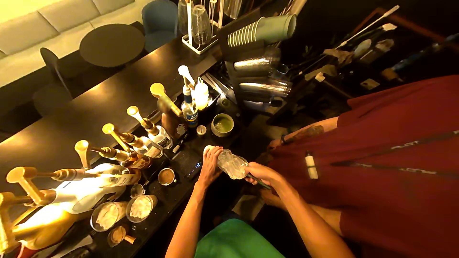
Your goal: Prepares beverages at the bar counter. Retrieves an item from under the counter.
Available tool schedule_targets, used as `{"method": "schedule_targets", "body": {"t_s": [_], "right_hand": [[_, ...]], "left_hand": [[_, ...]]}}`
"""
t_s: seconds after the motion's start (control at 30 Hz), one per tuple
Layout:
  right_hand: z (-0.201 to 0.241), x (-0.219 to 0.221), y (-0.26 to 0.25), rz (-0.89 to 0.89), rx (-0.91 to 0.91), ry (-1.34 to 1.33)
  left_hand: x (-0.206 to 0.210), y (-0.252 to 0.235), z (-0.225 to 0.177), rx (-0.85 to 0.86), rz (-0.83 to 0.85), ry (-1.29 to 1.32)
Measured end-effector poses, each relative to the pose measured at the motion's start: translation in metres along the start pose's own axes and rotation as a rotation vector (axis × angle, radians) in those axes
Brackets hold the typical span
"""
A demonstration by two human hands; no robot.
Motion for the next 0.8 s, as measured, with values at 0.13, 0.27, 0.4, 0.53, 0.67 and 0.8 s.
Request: {"method": "schedule_targets", "body": {"t_s": [0.13,0.27,0.4,0.53,0.67,0.8], "right_hand": [[0.005,0.000,0.003,-0.013,0.014,0.035],[0.009,-0.002,0.004,-0.032,0.019,0.026],[0.009,-0.005,0.002,-0.057,0.028,0.037],[0.014,-0.006,0.005,-0.076,0.014,0.038],[0.022,-0.009,0.011,-0.101,0.011,0.073],[0.027,-0.014,0.013,-0.128,0.008,0.109]], "left_hand": [[0.000,0.000,0.002,-0.020,0.007,0.012],[0.000,-0.001,0.003,-0.023,-0.013,0.030],[0.002,-0.002,0.003,-0.023,-0.020,0.024],[0.001,-0.001,0.007,-0.046,-0.054,0.026],[0.000,0.000,0.013,-0.080,-0.098,0.062],[-0.001,0.000,0.018,-0.132,-0.131,0.101]]}}
Point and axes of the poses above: each hand's wrist, its own y-axis away from the middle knuckle, its own x-axis out of the palm, z = x × y, the point moved 8 cm from there along -y, towards the middle knuckle, and after that the axes turned 12 degrees about x, right-handed, at the moved point
